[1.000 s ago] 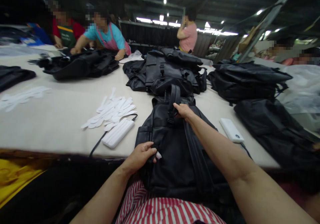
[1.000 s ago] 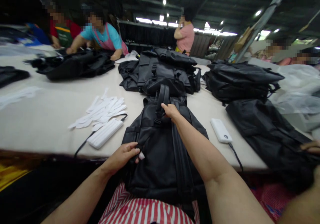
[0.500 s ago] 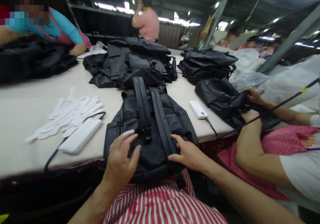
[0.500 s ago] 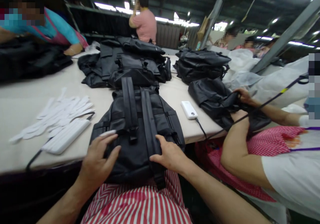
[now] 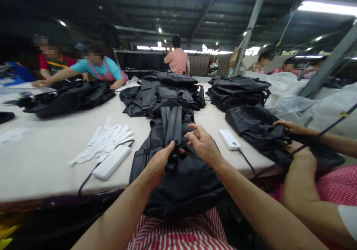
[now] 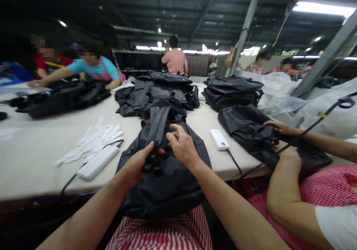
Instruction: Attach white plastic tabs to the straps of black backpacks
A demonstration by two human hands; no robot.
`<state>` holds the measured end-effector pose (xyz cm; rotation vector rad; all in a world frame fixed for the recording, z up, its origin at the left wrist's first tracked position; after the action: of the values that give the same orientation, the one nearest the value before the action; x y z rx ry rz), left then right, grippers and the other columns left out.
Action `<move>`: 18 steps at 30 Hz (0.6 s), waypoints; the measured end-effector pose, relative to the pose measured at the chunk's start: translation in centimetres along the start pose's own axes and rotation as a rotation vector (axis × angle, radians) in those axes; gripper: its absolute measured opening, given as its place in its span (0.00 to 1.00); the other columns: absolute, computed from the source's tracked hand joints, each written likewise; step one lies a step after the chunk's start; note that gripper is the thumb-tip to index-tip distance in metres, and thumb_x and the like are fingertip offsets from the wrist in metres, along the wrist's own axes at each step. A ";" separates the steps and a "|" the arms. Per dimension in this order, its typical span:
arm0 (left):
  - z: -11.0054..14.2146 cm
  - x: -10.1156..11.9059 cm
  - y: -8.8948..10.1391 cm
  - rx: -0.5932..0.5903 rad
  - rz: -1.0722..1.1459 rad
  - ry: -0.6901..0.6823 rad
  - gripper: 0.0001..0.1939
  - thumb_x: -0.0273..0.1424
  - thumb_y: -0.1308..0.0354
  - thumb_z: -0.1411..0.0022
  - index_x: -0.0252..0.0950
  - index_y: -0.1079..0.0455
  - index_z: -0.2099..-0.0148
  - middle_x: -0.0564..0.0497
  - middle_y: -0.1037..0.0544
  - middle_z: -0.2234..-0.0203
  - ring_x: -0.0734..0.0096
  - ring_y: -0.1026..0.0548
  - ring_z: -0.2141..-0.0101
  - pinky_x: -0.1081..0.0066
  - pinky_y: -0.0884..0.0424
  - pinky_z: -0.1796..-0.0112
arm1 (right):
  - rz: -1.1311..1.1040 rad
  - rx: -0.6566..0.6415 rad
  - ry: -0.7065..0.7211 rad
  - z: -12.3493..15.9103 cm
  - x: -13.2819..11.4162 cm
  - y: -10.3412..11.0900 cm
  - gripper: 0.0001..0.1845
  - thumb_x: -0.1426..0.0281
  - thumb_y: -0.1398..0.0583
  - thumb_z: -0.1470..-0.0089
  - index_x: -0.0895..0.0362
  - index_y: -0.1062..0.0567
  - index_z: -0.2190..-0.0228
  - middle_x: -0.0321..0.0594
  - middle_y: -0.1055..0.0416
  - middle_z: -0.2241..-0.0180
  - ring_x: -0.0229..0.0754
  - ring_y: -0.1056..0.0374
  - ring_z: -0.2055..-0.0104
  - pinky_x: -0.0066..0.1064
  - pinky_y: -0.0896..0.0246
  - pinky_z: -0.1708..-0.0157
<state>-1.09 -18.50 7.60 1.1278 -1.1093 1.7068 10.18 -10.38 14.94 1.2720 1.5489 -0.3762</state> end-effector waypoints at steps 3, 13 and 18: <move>-1.1 0.8 1.3 0.017 0.178 0.033 0.22 0.45 0.44 0.47 0.29 0.25 0.64 0.46 0.22 0.74 0.72 0.27 0.75 0.75 0.34 0.73 | 0.076 0.030 0.176 1.6 -1.4 0.9 0.11 0.68 0.45 0.46 0.56 0.29 0.60 0.39 0.30 0.66 0.37 0.33 0.66 0.29 0.38 0.64; -3.3 1.6 -0.6 0.113 0.338 0.090 0.09 0.31 0.39 0.49 0.28 0.27 0.68 0.47 0.23 0.74 0.73 0.26 0.74 0.76 0.30 0.73 | 0.630 -0.338 0.656 1.4 -5.1 -2.7 0.10 0.72 0.45 0.47 0.54 0.26 0.63 0.41 0.33 0.62 0.39 0.37 0.60 0.29 0.40 0.61; -4.4 1.3 -1.6 0.051 0.359 0.140 0.09 0.32 0.39 0.50 0.31 0.27 0.67 0.50 0.24 0.76 0.73 0.27 0.75 0.76 0.32 0.76 | 0.872 -0.442 0.798 1.2 -4.7 -3.4 0.09 0.71 0.44 0.48 0.55 0.27 0.64 0.44 0.34 0.58 0.44 0.39 0.58 0.36 0.42 0.60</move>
<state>-1.08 -13.64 8.20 0.8595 -1.2394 2.0660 7.36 -15.08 17.19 1.6620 1.3787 1.0807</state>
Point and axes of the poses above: each hand's wrist, its own z-axis away from the middle knuckle, its own y-axis out of the back of the hand, x = y × z, the point moved 7 cm from there along -z, towards the middle knuckle
